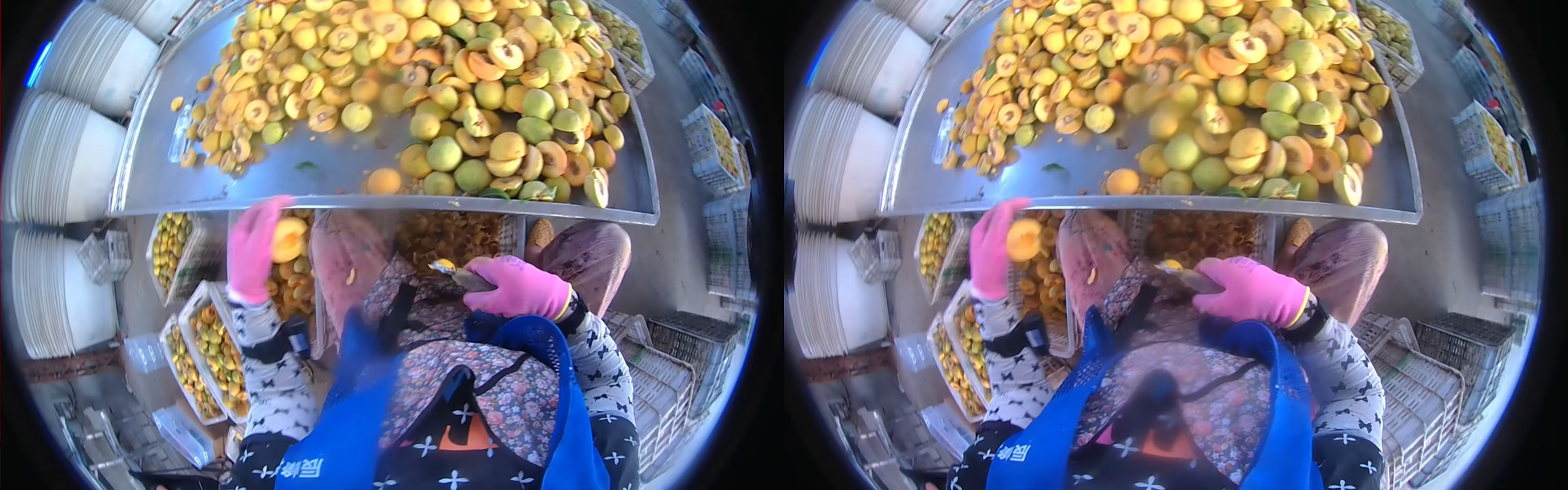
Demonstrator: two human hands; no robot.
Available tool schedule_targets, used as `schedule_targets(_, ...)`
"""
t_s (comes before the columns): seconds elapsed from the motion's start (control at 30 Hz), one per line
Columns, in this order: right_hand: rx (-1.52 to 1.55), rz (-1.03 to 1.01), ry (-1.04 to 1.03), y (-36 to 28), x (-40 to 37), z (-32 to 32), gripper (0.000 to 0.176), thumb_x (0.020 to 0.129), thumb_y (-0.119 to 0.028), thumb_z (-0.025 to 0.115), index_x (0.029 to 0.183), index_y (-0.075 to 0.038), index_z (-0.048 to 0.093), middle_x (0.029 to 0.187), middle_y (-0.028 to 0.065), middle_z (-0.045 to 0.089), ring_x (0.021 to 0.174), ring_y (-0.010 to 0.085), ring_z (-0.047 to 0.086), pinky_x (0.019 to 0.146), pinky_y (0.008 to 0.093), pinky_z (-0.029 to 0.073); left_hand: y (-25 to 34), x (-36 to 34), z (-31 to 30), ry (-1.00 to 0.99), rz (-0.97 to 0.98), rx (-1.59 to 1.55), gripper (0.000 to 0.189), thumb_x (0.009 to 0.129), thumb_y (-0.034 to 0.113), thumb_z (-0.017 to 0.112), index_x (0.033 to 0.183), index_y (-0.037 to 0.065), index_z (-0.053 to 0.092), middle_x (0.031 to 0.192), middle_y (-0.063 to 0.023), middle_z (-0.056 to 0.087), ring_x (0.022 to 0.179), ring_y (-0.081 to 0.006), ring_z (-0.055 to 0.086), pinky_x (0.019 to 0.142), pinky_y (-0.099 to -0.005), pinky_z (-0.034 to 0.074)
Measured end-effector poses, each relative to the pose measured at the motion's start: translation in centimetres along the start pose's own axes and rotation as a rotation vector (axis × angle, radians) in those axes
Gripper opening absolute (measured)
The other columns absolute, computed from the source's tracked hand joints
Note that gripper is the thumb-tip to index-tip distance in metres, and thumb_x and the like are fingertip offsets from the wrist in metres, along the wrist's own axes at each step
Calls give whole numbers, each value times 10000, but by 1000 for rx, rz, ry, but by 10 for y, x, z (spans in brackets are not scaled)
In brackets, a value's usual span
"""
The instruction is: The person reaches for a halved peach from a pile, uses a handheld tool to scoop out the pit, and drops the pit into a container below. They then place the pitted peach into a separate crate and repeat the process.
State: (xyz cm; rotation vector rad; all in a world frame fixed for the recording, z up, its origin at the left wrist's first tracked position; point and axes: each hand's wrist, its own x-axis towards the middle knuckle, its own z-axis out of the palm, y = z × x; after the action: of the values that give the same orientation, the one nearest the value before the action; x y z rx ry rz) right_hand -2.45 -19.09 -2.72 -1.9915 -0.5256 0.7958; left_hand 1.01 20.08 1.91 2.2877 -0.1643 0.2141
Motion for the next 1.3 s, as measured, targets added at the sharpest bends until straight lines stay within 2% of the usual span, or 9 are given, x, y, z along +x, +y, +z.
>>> schedule_targets(0.13,-392,42,334,70,8,-3,317,836,-311,674,946,-26,589,787,224,659,761,408,652,663,477,508,11,11,28,195,-306,-523,275,991,168,583,1181,-20,648,1128,-120,692,1040,-195,654,918,-309,522)
schedule_targets(0.4,-383,252,539,45,-27,-25,281,877,-257,637,951,-9,526,737,200,646,717,399,647,640,483,517,110,101,187,-425,95,-388,433,939,283,661,1298,46,608,1187,-131,665,1085,-234,652,928,-348,512)
schedule_targets(0.5,-456,239,482,54,-30,-26,311,861,-269,669,1037,-38,558,760,212,649,782,407,659,684,496,517,116,130,250,-455,348,260,577,903,441,650,1328,59,575,1182,-185,644,1126,-334,623,958,-422,493)
schedule_targets(0.6,-417,120,476,49,-42,-22,328,853,-261,682,1071,-46,564,821,197,657,815,404,654,708,486,519,133,134,276,-646,188,489,678,882,530,593,1342,36,534,1167,-196,641,1127,-342,599,979,-435,454)
schedule_targets(0.73,-355,78,581,38,-56,-30,308,830,-241,692,1049,-66,562,888,175,644,815,385,644,700,468,516,101,129,274,-480,306,157,571,847,371,697,1312,67,562,1169,-183,631,1062,-350,622,885,-417,508)
schedule_targets(0.87,-190,-207,750,29,-46,-22,400,822,-206,709,1169,-67,568,880,147,646,807,370,648,696,458,518,85,118,235,-601,-189,-784,524,907,184,662,1400,133,492,1206,-70,610,1017,-206,630,809,-337,539)
schedule_targets(1.0,-569,-95,959,40,-17,0,463,798,-151,739,1216,-57,562,854,132,644,737,361,635,627,465,489,71,98,190,-525,-306,-1410,433,973,221,587,1385,140,482,1253,-117,599,1078,-272,617,870,-410,545)
schedule_targets(1.1,-562,194,339,45,-30,16,400,825,-196,720,1163,-54,561,870,146,650,760,377,643,643,472,495,72,83,170,-330,-468,-1657,368,999,263,549,1343,139,505,1266,-136,599,1126,-292,602,925,-457,527)
schedule_targets(1.3,-363,44,533,34,-20,21,315,877,-271,654,1073,-54,536,882,180,649,812,392,648,685,486,513,76,61,157,-307,-333,-1936,408,956,235,562,1323,63,511,1285,-152,596,1213,-329,565,1090,-534,423)
